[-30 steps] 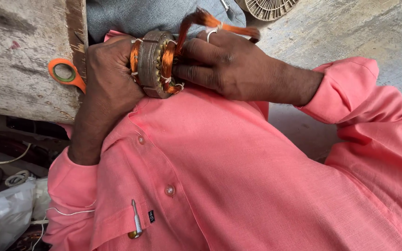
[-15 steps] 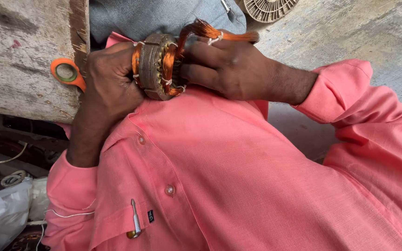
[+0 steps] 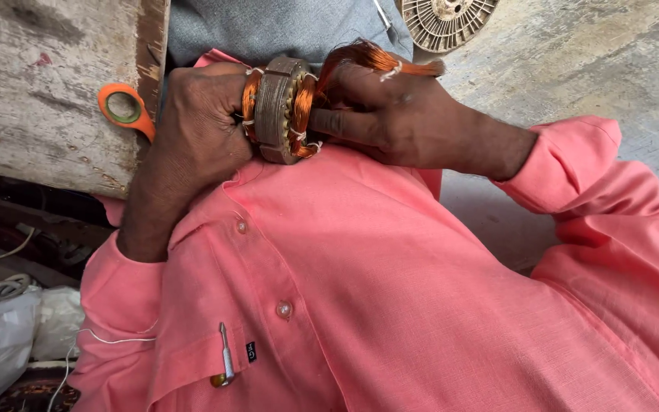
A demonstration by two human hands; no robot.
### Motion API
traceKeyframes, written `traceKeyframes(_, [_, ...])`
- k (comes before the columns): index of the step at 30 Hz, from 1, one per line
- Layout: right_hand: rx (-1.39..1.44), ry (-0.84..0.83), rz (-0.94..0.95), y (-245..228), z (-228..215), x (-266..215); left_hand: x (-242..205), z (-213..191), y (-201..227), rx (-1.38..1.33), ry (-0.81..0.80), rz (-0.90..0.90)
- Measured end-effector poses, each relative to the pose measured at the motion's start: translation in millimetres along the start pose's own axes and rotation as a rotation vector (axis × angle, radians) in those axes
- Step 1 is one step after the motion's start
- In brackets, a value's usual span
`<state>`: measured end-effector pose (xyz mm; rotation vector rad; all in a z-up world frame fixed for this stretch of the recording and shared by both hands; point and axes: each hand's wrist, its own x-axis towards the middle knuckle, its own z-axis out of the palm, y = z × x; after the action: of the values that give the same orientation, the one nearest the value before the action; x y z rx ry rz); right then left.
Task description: Manually winding copper wire onto a fan motor stator for repair.
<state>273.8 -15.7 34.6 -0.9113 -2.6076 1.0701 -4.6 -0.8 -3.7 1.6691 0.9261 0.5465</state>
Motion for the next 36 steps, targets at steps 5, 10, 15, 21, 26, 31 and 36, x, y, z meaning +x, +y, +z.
traceKeyframes(5, [0.054,0.108,-0.165,20,14,-2,-3,-4,2,0.008,-0.02,-0.032])
traceKeyframes(10, [0.097,0.189,-0.253,27,12,4,0,-2,7,0.026,-0.004,-0.034])
traceKeyframes(15, [0.001,0.002,-0.219,26,3,12,-1,3,5,0.015,0.016,-0.011])
traceKeyframes(21, [-0.056,-0.011,-0.212,19,1,13,-7,7,5,0.126,0.071,-0.005])
traceKeyframes(26, [-0.076,-0.021,-0.178,10,2,16,-5,5,5,0.163,0.129,-0.013])
traceKeyframes(31, [-0.147,0.074,-0.243,17,14,14,-12,15,-14,0.243,0.131,-0.072])
traceKeyframes(36, [-0.138,0.157,-0.262,18,22,19,-22,4,-2,0.232,0.123,-0.136])
